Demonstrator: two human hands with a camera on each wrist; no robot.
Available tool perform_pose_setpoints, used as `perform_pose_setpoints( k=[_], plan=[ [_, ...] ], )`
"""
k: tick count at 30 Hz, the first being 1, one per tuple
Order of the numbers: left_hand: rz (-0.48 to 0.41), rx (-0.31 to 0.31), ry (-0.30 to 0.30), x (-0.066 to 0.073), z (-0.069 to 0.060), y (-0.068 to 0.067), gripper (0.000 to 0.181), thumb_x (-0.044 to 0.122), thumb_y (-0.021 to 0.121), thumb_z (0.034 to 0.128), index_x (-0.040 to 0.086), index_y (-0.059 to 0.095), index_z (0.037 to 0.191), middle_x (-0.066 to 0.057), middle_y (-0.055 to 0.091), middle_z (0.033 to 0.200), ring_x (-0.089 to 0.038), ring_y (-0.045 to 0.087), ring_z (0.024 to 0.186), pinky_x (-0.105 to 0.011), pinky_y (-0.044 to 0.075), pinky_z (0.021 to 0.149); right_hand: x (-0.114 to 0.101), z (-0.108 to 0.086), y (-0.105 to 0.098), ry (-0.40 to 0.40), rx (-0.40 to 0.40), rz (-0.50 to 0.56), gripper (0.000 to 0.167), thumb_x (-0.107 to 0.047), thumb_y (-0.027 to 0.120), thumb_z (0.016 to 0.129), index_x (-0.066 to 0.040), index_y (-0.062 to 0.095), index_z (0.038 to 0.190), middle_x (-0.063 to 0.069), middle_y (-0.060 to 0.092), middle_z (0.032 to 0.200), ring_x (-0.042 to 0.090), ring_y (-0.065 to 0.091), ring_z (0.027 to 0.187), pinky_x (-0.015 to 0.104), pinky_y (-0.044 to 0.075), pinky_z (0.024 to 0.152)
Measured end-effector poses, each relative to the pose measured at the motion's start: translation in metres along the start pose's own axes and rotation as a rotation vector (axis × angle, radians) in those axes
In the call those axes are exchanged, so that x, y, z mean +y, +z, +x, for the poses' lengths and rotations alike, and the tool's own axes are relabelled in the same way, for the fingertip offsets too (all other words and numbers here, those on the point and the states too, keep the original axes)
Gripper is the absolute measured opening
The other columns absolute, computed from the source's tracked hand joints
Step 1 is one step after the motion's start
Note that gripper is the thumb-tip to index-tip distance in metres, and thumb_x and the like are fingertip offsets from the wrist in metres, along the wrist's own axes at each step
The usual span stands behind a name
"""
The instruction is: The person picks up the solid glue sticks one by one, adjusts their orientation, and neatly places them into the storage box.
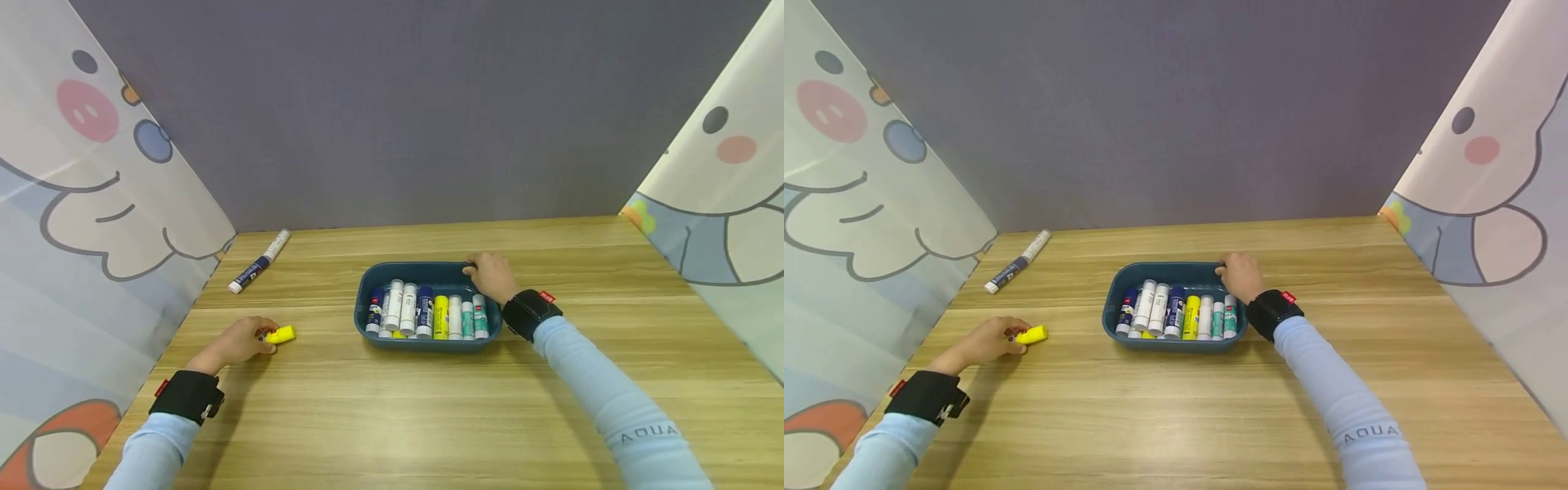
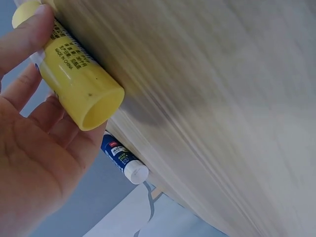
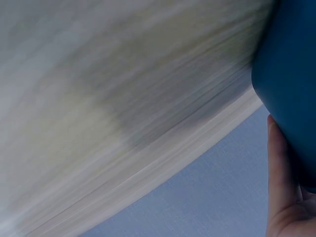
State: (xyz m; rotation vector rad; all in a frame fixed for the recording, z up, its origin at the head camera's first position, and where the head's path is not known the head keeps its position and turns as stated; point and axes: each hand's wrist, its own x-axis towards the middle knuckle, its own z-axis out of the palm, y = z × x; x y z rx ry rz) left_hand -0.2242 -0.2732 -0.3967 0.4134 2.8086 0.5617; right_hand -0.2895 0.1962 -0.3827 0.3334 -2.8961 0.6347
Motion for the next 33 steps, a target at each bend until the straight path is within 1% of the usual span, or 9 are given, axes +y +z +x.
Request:
perform_pose_setpoints(
  k=[6,10,14,17,20,26,29,31,33],
  plan=[
    [-0.005,0.0,-0.024,0.002,0.0,0.0,0.042,0.018,0.07,0.0801,-0.004,0.058,0.114,-0.019,0.06,0.105,-0.027,0.054,0.088,-0.045,0.047,0.077,-0.001,-0.001,0.001,-0.005,0.007,-0.007,0.028,-0.013,0.061,0.088,0.005,0.063,0.109,0.022,0.066,0.102,0.036,0.062,0.09,0.047,0.05,0.078],
    [-0.009,0.015,-0.047,0.001,-0.001,-0.001,0.041,0.018,0.069,0.0808,-0.004,0.058,0.114,-0.019,0.06,0.105,-0.027,0.053,0.086,-0.044,0.046,0.075,-0.002,-0.002,0.001,-0.008,0.0,-0.006,0.028,-0.013,0.061,0.088,0.006,0.063,0.109,0.022,0.066,0.103,0.036,0.062,0.092,0.047,0.049,0.079],
    [-0.001,0.021,-0.036,0.003,0.002,0.001,0.04,0.02,0.068,0.0815,-0.003,0.059,0.114,-0.017,0.061,0.103,-0.026,0.053,0.086,-0.043,0.046,0.075,-0.002,-0.003,0.0,-0.006,-0.002,-0.001,0.028,-0.012,0.061,0.088,0.006,0.063,0.109,0.023,0.065,0.104,0.036,0.061,0.094,0.048,0.049,0.081],
    [0.003,0.014,-0.028,0.006,0.004,0.001,0.041,0.021,0.068,0.0814,-0.003,0.059,0.114,-0.015,0.061,0.1,-0.025,0.053,0.085,-0.041,0.046,0.073,-0.001,-0.004,-0.001,-0.01,0.004,-0.003,0.028,-0.012,0.061,0.088,0.007,0.063,0.109,0.023,0.065,0.104,0.037,0.062,0.093,0.048,0.049,0.081],
    [0.004,0.012,-0.039,0.01,0.006,0.001,0.043,0.023,0.068,0.0815,-0.004,0.059,0.114,-0.016,0.062,0.1,-0.025,0.054,0.084,-0.04,0.046,0.072,0.0,-0.004,-0.001,-0.019,0.007,-0.008,0.028,-0.012,0.061,0.087,0.007,0.063,0.109,0.023,0.065,0.104,0.037,0.062,0.093,0.048,0.049,0.081],
    [0.001,0.027,-0.067,0.023,0.006,-0.004,0.047,0.027,0.065,0.0839,-0.005,0.058,0.117,-0.021,0.062,0.108,-0.025,0.056,0.086,-0.041,0.047,0.073,0.0,-0.005,-0.001,-0.018,0.0,-0.011,0.029,-0.011,0.062,0.087,0.007,0.063,0.109,0.023,0.065,0.105,0.037,0.061,0.094,0.048,0.049,0.081],
    [0.014,0.048,-0.073,0.033,0.006,-0.006,0.049,0.031,0.063,0.0849,-0.004,0.058,0.119,-0.02,0.062,0.108,-0.023,0.056,0.085,-0.041,0.046,0.074,0.0,-0.004,-0.002,-0.018,0.001,-0.015,0.028,-0.011,0.062,0.087,0.007,0.063,0.108,0.023,0.065,0.104,0.036,0.062,0.093,0.048,0.049,0.081],
    [-0.001,0.065,-0.085,0.042,0.005,-0.007,0.05,0.031,0.062,0.0853,-0.004,0.057,0.12,-0.019,0.063,0.107,-0.021,0.056,0.08,-0.038,0.047,0.071,-0.001,-0.004,-0.002,-0.021,0.0,-0.018,0.028,-0.011,0.062,0.087,0.007,0.063,0.108,0.023,0.065,0.104,0.036,0.062,0.093,0.048,0.049,0.081],
    [-0.028,0.075,-0.101,0.053,0.005,-0.008,0.052,0.032,0.061,0.086,-0.004,0.054,0.123,-0.02,0.062,0.107,-0.018,0.056,0.075,-0.032,0.048,0.064,-0.002,-0.004,-0.003,-0.016,-0.002,-0.018,0.029,-0.012,0.062,0.087,0.007,0.063,0.109,0.023,0.065,0.105,0.037,0.062,0.094,0.048,0.049,0.082]
  ],
)
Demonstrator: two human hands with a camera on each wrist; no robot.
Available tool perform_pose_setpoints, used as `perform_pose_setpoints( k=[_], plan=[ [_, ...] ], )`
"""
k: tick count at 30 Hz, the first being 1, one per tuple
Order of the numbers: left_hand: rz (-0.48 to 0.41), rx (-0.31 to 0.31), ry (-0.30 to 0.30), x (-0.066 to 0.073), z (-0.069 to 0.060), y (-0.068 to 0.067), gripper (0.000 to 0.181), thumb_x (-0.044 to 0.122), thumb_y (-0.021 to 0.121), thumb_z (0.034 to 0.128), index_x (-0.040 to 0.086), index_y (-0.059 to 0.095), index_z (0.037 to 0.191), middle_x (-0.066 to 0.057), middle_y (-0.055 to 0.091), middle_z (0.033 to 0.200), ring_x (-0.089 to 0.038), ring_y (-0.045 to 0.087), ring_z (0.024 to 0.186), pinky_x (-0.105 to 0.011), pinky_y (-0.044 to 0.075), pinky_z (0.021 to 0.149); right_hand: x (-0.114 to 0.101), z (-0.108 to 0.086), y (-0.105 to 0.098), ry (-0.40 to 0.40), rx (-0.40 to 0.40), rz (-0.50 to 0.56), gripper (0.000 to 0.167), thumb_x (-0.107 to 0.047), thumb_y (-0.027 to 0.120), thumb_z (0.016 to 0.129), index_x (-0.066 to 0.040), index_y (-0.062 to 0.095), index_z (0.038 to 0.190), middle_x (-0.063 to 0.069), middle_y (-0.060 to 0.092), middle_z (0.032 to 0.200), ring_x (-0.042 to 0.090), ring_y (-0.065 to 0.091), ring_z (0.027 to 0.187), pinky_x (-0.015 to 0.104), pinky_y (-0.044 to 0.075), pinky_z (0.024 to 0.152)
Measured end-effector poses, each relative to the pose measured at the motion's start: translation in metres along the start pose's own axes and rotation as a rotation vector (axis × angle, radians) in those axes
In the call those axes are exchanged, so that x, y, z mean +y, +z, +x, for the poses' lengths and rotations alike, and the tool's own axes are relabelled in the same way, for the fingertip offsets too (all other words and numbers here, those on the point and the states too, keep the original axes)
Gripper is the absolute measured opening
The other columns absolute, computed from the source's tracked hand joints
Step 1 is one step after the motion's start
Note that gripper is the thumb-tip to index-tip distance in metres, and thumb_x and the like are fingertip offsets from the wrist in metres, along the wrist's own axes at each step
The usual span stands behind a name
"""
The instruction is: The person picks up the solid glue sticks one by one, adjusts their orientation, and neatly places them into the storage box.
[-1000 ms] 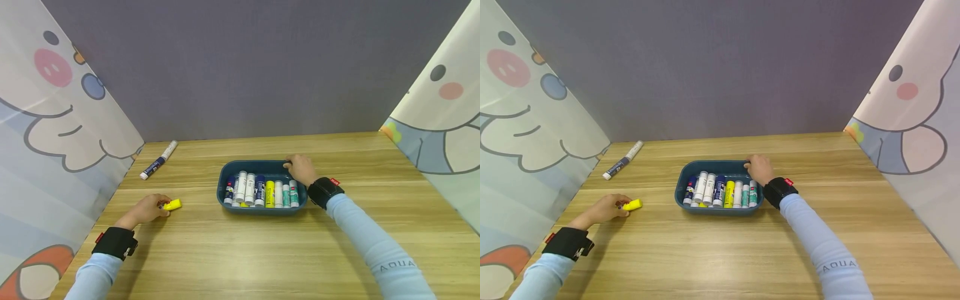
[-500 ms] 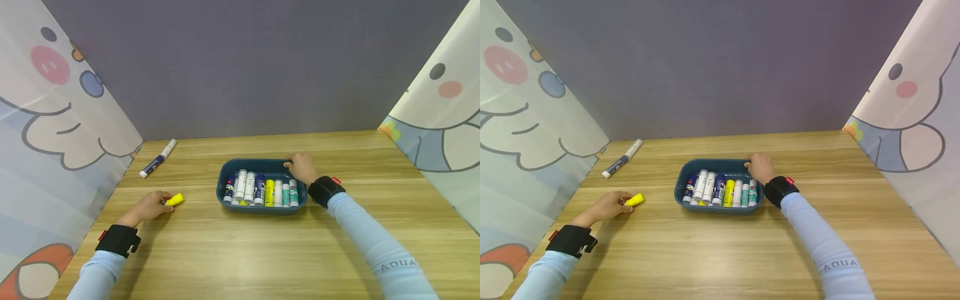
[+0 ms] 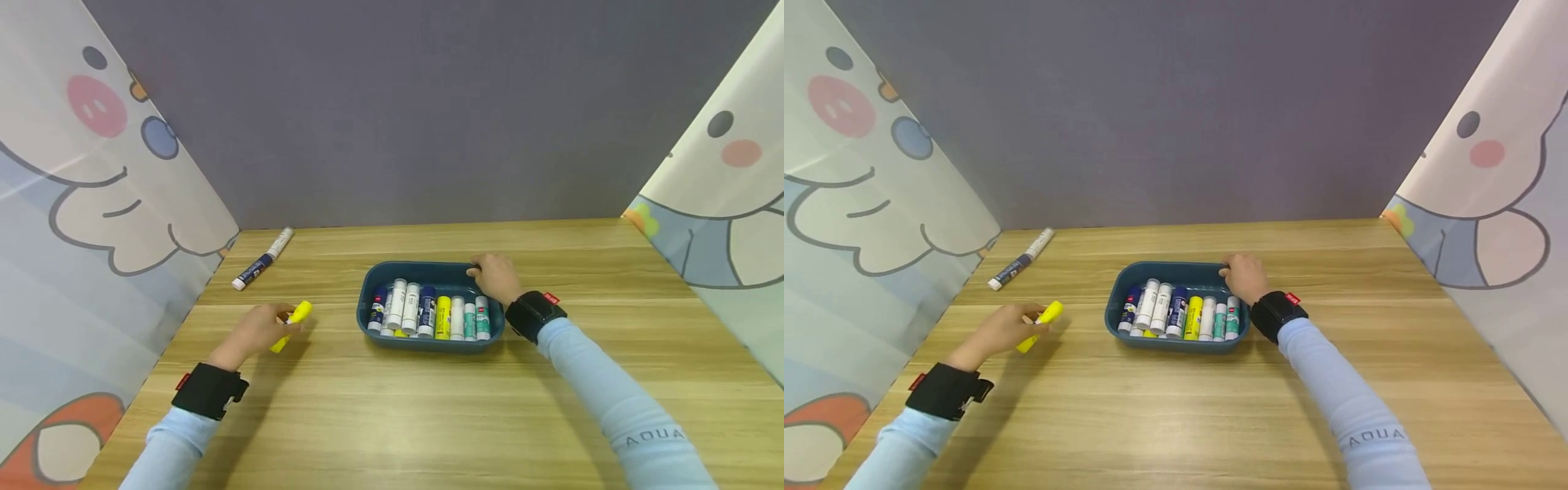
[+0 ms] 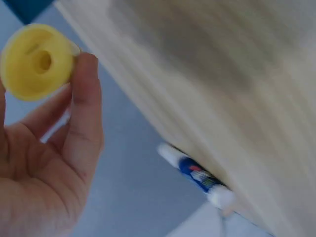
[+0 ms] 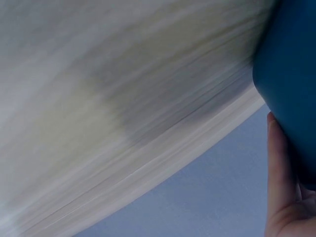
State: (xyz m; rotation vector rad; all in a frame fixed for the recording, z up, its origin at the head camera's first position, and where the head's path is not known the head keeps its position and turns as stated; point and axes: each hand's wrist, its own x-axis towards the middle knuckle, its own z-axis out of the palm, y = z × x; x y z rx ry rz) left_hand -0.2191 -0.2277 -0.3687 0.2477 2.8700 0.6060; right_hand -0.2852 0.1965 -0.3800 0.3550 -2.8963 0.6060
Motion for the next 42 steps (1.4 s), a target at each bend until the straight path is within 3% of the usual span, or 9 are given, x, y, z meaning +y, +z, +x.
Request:
perform_pose_setpoints(
  k=[4,12,21,28,33,37,42],
  plan=[
    [-0.063,0.022,-0.013,0.025,-0.001,-0.002,0.059,0.035,0.059,0.087,-0.002,0.047,0.13,-0.023,0.061,0.108,-0.014,0.057,0.066,-0.024,0.046,0.054,-0.001,0.0,0.0,0.004,0.001,-0.002,0.029,-0.011,0.062,0.087,0.007,0.063,0.109,0.024,0.065,0.105,0.037,0.062,0.093,0.048,0.049,0.081],
    [-0.092,0.048,0.06,0.077,0.004,-0.002,0.06,0.036,0.062,0.0849,0.005,0.046,0.134,-0.019,0.063,0.105,-0.013,0.056,0.062,-0.023,0.046,0.053,-0.001,0.0,0.0,-0.007,0.013,-0.02,0.027,-0.012,0.062,0.086,0.007,0.064,0.107,0.022,0.066,0.102,0.036,0.063,0.09,0.047,0.051,0.078],
    [-0.023,0.041,0.124,0.119,0.02,0.004,0.056,0.036,0.066,0.0826,0.009,0.053,0.13,-0.011,0.066,0.097,-0.016,0.056,0.068,-0.024,0.043,0.057,0.002,0.002,0.0,0.024,-0.032,0.003,0.029,-0.01,0.059,0.088,0.007,0.062,0.111,0.024,0.064,0.108,0.037,0.061,0.096,0.048,0.05,0.08],
    [0.043,0.049,0.14,0.136,0.03,0.013,0.054,0.035,0.069,0.0805,0.006,0.057,0.125,-0.008,0.066,0.085,-0.015,0.048,0.057,-0.023,0.035,0.053,0.0,0.004,0.0,0.032,-0.043,-0.012,0.03,-0.013,0.059,0.089,0.005,0.062,0.112,0.022,0.064,0.109,0.037,0.06,0.098,0.049,0.049,0.084],
    [0.117,0.068,0.15,0.142,0.038,0.02,0.047,0.033,0.068,0.0815,0.004,0.061,0.118,-0.005,0.059,0.076,-0.016,0.046,0.058,-0.023,0.033,0.052,0.001,0.003,0.0,0.032,-0.041,-0.006,0.029,-0.012,0.059,0.089,0.005,0.062,0.112,0.022,0.064,0.109,0.036,0.061,0.097,0.049,0.049,0.083],
    [0.172,0.077,0.159,0.147,0.045,0.025,0.043,0.031,0.067,0.0823,0.005,0.063,0.116,-0.005,0.062,0.088,-0.017,0.05,0.065,-0.025,0.036,0.053,0.0,0.002,-0.001,0.034,-0.032,-0.011,0.029,-0.011,0.06,0.088,0.006,0.062,0.111,0.022,0.064,0.108,0.036,0.061,0.096,0.048,0.049,0.082],
    [0.228,0.09,0.137,0.15,0.052,0.03,0.044,0.034,0.066,0.0826,0.009,0.063,0.119,-0.008,0.065,0.112,-0.021,0.057,0.081,-0.032,0.045,0.068,0.0,0.002,0.0,0.036,-0.033,-0.015,0.029,-0.013,0.06,0.088,0.005,0.063,0.111,0.022,0.065,0.108,0.036,0.061,0.096,0.048,0.049,0.082]
  ],
)
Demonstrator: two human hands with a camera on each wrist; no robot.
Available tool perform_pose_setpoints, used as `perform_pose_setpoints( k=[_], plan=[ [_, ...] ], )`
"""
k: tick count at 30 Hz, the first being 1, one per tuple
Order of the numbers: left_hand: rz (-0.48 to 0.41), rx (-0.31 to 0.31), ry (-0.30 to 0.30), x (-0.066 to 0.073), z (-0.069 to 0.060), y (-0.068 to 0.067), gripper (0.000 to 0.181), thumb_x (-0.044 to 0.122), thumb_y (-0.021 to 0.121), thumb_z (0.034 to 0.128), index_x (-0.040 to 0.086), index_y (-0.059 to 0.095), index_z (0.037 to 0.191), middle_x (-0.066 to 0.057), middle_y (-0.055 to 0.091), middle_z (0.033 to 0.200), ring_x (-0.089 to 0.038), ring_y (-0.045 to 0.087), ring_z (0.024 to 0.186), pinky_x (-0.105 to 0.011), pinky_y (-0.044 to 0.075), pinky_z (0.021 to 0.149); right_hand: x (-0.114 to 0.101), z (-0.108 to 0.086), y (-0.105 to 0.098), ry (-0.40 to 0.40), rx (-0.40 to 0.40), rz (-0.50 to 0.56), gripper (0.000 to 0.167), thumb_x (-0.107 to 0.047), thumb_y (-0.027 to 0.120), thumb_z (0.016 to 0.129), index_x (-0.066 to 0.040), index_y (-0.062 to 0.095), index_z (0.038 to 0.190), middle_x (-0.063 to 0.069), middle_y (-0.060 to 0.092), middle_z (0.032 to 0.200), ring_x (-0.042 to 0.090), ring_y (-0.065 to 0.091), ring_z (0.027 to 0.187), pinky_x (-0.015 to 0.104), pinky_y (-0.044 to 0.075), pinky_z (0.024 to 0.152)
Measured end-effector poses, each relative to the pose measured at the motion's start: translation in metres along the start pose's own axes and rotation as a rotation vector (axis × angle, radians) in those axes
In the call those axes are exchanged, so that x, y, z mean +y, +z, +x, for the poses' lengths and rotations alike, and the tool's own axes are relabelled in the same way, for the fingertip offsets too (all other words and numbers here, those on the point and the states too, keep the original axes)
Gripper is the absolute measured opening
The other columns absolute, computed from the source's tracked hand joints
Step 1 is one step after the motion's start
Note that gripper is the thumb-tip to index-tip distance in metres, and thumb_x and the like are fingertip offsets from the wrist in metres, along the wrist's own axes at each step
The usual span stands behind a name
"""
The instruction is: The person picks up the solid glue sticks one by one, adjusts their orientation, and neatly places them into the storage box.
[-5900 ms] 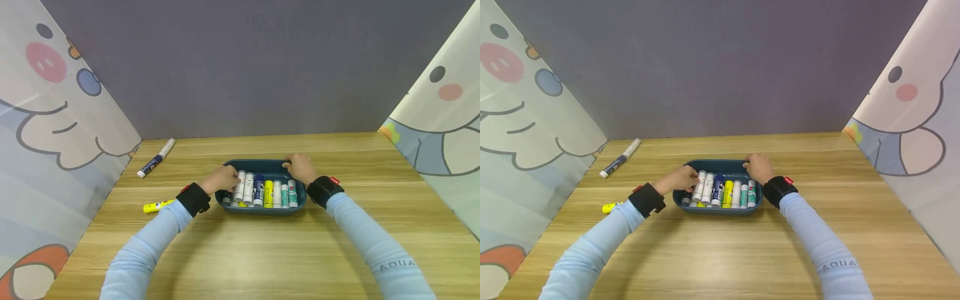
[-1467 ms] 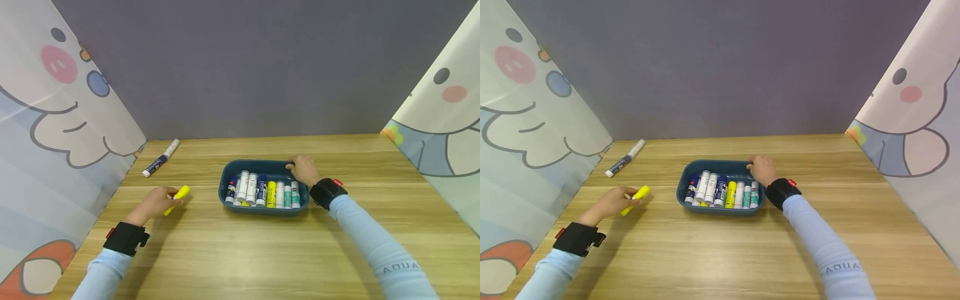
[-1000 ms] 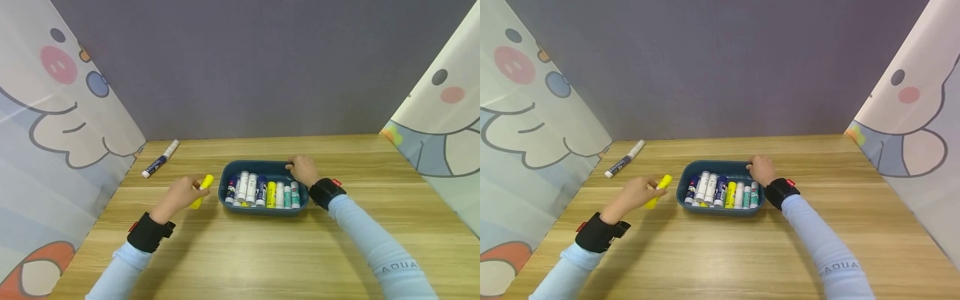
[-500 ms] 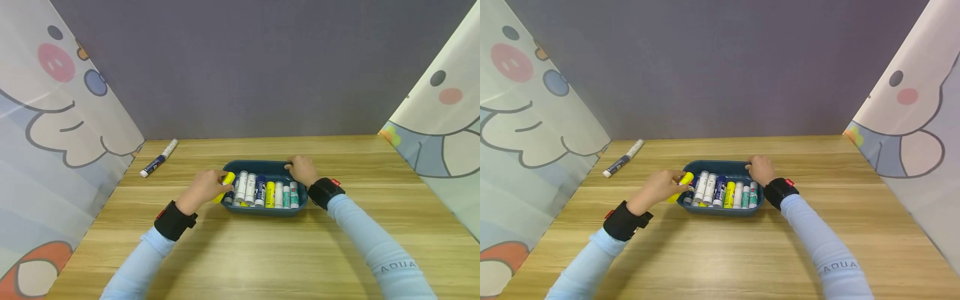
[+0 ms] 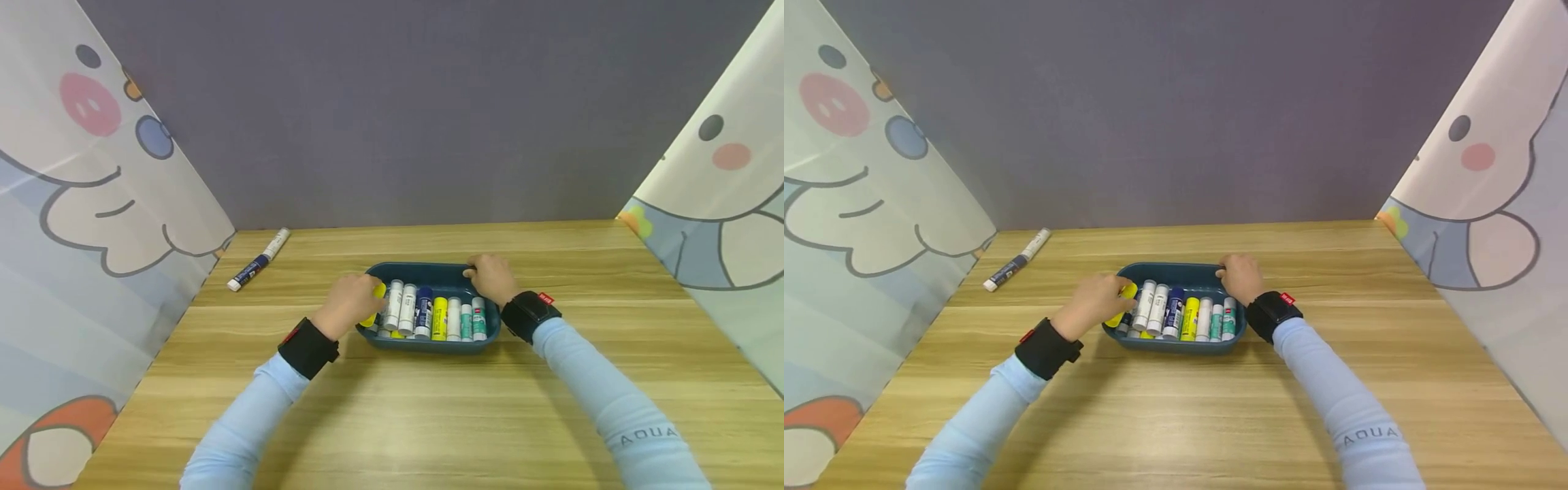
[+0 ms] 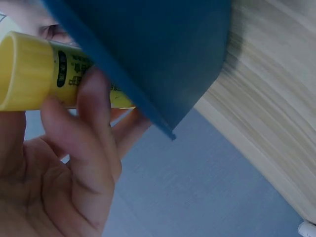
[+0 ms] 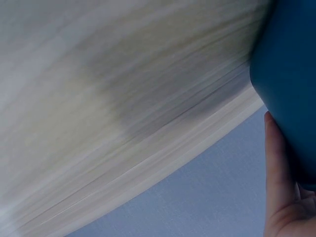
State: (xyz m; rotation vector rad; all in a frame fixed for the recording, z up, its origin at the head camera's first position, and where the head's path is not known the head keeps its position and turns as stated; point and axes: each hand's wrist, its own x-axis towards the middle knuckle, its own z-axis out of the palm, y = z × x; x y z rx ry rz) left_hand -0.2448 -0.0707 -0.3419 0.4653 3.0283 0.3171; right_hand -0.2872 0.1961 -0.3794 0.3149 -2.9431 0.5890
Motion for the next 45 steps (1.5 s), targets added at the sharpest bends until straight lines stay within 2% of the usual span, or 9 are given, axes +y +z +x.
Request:
perform_pose_setpoints(
  k=[2,4,11,18,23,27,30,37,45],
  plan=[
    [0.016,-0.004,-0.012,0.0,0.002,0.003,0.045,0.035,0.066,0.0827,0.01,0.062,0.119,-0.01,0.065,0.112,-0.022,0.058,0.085,-0.034,0.047,0.069,0.0,0.0,0.001,-0.001,0.001,0.002,0.029,-0.013,0.06,0.088,0.004,0.063,0.111,0.021,0.064,0.108,0.035,0.061,0.096,0.048,0.049,0.082],
    [0.027,-0.005,-0.021,-0.001,0.004,0.005,0.045,0.036,0.065,0.0828,0.01,0.063,0.119,-0.01,0.066,0.109,-0.023,0.059,0.085,-0.033,0.047,0.065,-0.001,-0.001,0.001,-0.002,0.006,0.007,0.029,-0.013,0.06,0.088,0.004,0.063,0.111,0.021,0.065,0.108,0.035,0.061,0.096,0.048,0.05,0.081],
    [0.064,0.019,-0.036,-0.003,0.01,0.013,0.041,0.037,0.067,0.0814,0.008,0.066,0.11,-0.008,0.065,0.086,-0.02,0.055,0.07,-0.029,0.041,0.052,-0.001,-0.001,0.003,-0.023,0.027,0.011,0.027,-0.012,0.062,0.087,0.005,0.064,0.108,0.021,0.066,0.104,0.034,0.062,0.092,0.047,0.051,0.079],
    [0.098,0.018,-0.003,-0.001,0.012,0.014,0.031,0.033,0.061,0.087,0.008,0.067,0.103,-0.006,0.062,0.076,-0.019,0.052,0.062,-0.026,0.034,0.046,-0.001,-0.001,0.005,-0.022,0.037,0.012,0.026,-0.012,0.062,0.087,0.005,0.064,0.107,0.021,0.066,0.103,0.033,0.063,0.09,0.046,0.051,0.078],
    [0.103,-0.001,0.029,-0.002,0.011,0.012,0.024,0.02,0.054,0.0918,0.009,0.067,0.108,-0.008,0.063,0.079,-0.018,0.048,0.057,-0.022,0.027,0.042,-0.001,0.0,0.004,-0.02,0.033,-0.001,0.026,-0.013,0.062,0.087,0.004,0.065,0.106,0.02,0.067,0.101,0.033,0.063,0.089,0.046,0.051,0.077],
    [0.071,0.008,0.024,-0.003,0.01,0.012,0.027,0.016,0.053,0.0917,0.009,0.065,0.115,-0.009,0.067,0.098,-0.018,0.052,0.066,-0.021,0.035,0.046,0.0,0.0,0.004,-0.029,0.033,-0.009,0.026,-0.013,0.062,0.087,0.004,0.064,0.107,0.02,0.067,0.102,0.034,0.063,0.089,0.046,0.05,0.077],
    [0.033,0.029,0.035,-0.005,0.009,0.012,0.027,0.014,0.054,0.0909,0.008,0.064,0.115,-0.011,0.067,0.105,-0.018,0.054,0.071,-0.022,0.039,0.051,0.001,0.0,0.004,-0.034,0.036,-0.009,0.026,-0.012,0.061,0.087,0.004,0.064,0.108,0.02,0.067,0.101,0.033,0.063,0.088,0.046,0.051,0.076],
    [0.003,0.082,0.096,-0.008,0.006,0.012,0.027,0.011,0.056,0.0886,0.005,0.065,0.114,-0.012,0.068,0.1,-0.014,0.049,0.059,-0.02,0.034,0.048,0.001,-0.001,0.002,-0.049,0.049,-0.004,0.023,-0.011,0.062,0.087,0.004,0.065,0.104,0.019,0.068,0.097,0.031,0.063,0.083,0.044,0.051,0.073],
    [-0.015,0.088,0.093,-0.009,0.006,0.012,0.027,0.011,0.057,0.0882,0.005,0.065,0.114,-0.01,0.068,0.095,-0.014,0.046,0.057,-0.021,0.032,0.048,0.002,0.0,0.002,-0.037,0.031,-0.008,0.026,-0.011,0.061,0.087,0.005,0.064,0.108,0.021,0.066,0.104,0.034,0.062,0.092,0.047,0.05,0.08]
  ],
)
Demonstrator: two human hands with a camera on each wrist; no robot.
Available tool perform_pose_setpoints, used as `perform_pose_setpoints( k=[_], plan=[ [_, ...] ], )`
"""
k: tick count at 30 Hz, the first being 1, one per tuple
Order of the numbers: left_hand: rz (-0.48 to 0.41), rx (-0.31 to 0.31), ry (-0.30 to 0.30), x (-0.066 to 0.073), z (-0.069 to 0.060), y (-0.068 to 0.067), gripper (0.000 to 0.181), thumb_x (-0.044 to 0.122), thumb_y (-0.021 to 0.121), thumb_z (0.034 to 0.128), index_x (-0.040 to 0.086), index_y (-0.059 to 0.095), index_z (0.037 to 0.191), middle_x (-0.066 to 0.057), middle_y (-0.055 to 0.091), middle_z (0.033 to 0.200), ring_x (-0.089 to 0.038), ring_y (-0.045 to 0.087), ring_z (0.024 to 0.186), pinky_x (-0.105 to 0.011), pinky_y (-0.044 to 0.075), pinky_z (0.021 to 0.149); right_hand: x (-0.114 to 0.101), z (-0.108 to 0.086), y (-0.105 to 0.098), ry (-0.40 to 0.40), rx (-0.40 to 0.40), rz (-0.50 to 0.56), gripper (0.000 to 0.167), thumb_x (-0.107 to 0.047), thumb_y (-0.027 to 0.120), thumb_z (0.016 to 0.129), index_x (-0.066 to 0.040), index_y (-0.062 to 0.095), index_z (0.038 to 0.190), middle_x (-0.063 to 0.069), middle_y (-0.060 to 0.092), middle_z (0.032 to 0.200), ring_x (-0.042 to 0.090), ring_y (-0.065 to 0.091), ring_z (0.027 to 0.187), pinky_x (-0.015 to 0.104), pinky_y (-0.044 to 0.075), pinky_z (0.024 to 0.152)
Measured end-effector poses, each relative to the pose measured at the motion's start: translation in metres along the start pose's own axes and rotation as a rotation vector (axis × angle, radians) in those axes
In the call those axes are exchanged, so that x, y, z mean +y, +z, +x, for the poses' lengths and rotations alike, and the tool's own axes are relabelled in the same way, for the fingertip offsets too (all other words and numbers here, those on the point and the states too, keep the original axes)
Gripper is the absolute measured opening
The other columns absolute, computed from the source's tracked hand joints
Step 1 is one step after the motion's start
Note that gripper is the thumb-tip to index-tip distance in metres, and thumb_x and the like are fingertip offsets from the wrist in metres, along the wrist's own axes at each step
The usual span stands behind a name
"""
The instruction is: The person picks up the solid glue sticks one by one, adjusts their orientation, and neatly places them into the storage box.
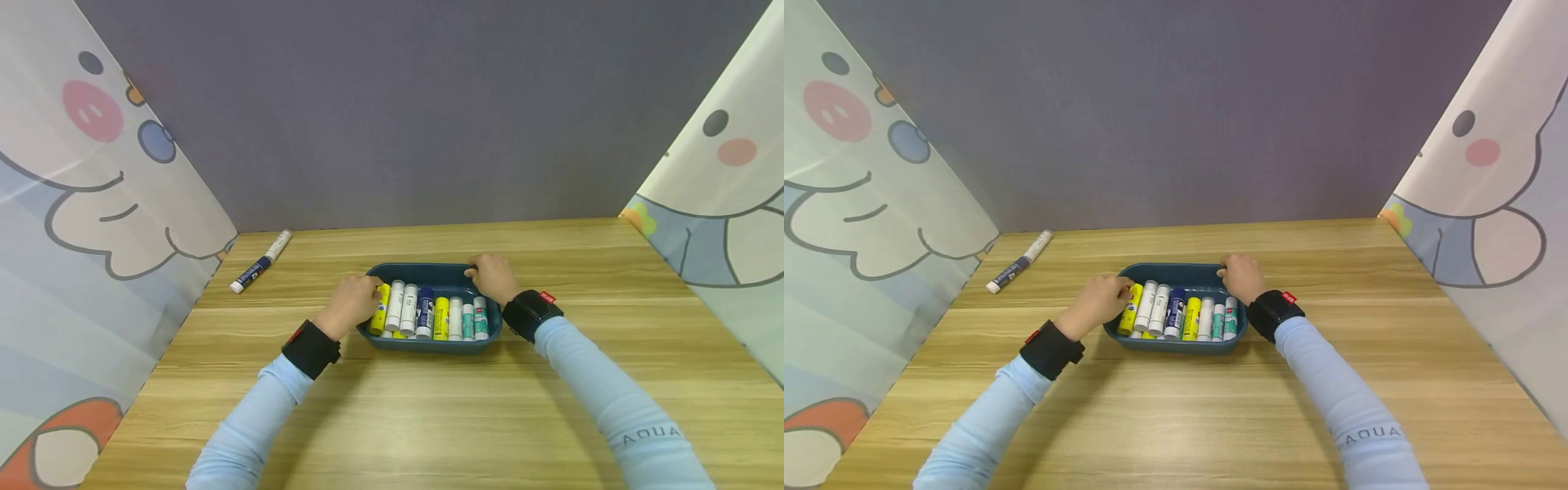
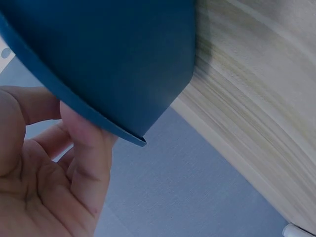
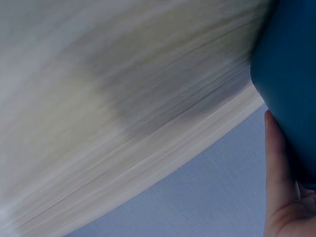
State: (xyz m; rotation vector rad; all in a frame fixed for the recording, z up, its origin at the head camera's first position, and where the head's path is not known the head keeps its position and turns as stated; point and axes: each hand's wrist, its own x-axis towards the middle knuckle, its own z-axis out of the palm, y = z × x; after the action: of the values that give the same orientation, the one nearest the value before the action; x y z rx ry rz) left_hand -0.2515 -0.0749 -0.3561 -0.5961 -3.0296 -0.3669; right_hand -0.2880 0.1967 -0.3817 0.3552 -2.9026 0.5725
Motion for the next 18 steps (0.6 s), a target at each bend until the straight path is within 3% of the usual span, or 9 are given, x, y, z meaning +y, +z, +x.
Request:
perform_pose_setpoints(
  k=[7,18],
  plan=[
    [-0.011,0.01,0.01,0.0003,-0.001,-0.0014,0.027,0.01,0.057,0.0883,0.004,0.065,0.114,-0.008,0.064,0.077,-0.011,0.033,0.048,-0.02,0.026,0.044,0.0008,0.0008,0.0006,0.0,-0.002,0.003,0.026,-0.011,0.061,0.087,0.005,0.064,0.108,0.021,0.066,0.103,0.034,0.062,0.091,0.047,0.05,0.079],
    [-0.027,0.012,0.016,-0.0002,-0.0027,-0.001,0.027,0.01,0.058,0.0872,0.003,0.065,0.113,-0.002,0.053,0.064,-0.01,0.031,0.047,-0.018,0.026,0.043,-0.0003,0.0027,-0.0003,-0.011,-0.011,0.018,0.025,-0.01,0.06,0.088,0.005,0.064,0.107,0.02,0.067,0.101,0.034,0.063,0.09,0.046,0.05,0.078]
  ],
)
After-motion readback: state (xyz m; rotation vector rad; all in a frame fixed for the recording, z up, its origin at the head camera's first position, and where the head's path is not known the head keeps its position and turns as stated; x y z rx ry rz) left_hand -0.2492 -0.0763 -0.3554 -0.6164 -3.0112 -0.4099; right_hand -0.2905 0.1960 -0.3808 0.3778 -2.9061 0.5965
